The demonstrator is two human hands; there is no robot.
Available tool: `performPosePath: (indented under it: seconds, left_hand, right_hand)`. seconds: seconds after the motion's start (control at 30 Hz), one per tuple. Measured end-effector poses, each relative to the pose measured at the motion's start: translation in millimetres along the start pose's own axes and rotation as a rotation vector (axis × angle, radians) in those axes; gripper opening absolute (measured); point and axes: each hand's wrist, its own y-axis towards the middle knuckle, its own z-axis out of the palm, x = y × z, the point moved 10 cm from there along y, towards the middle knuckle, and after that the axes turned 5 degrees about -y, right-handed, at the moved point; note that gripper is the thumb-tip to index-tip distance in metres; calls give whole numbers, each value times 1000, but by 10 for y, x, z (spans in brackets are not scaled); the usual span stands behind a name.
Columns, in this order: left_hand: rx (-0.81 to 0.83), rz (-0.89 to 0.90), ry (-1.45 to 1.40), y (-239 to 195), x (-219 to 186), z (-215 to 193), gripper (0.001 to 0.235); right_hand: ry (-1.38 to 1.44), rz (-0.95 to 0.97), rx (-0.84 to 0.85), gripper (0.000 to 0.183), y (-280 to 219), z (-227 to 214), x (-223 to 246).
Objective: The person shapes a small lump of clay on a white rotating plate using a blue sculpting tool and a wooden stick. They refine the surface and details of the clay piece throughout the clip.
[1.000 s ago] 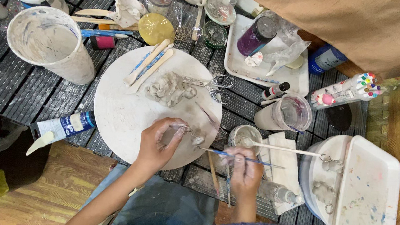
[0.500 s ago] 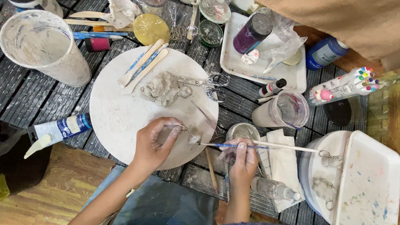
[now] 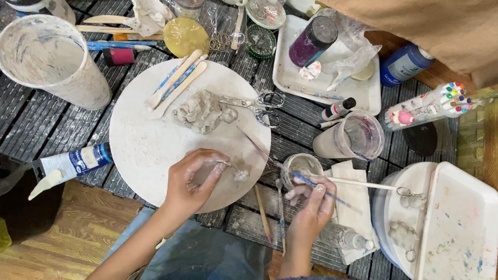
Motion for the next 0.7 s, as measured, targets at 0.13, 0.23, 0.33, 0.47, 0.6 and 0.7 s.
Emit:
performPosePath:
  seconds: [0.13, 0.23, 0.33, 0.47, 0.6, 0.7]
  left_hand:
    - [-1, 36, -4, -1, -22, 2, 26]
    - [34, 70, -16, -28, -17, 4, 25]
    - [95, 170, -5, 26, -46, -34, 24]
    - [201, 162, 15, 144, -43, -201, 21]
    - [284, 103, 49, 147, -160, -350, 21]
    - [256, 59, 75, 103, -253, -454, 17]
  right_hand:
    - [40, -60, 75, 19, -155, 102, -102]
    - [8, -355, 210, 13, -304, 333, -6]
    - [-102, -345, 335, 11, -393, 516, -89]
    - [-156, -559, 498, 25, -678, 793, 209]
    - [-238, -399, 490, 23, -736, 937, 284]
    - [-227, -301, 534, 23, -785, 1032, 324]
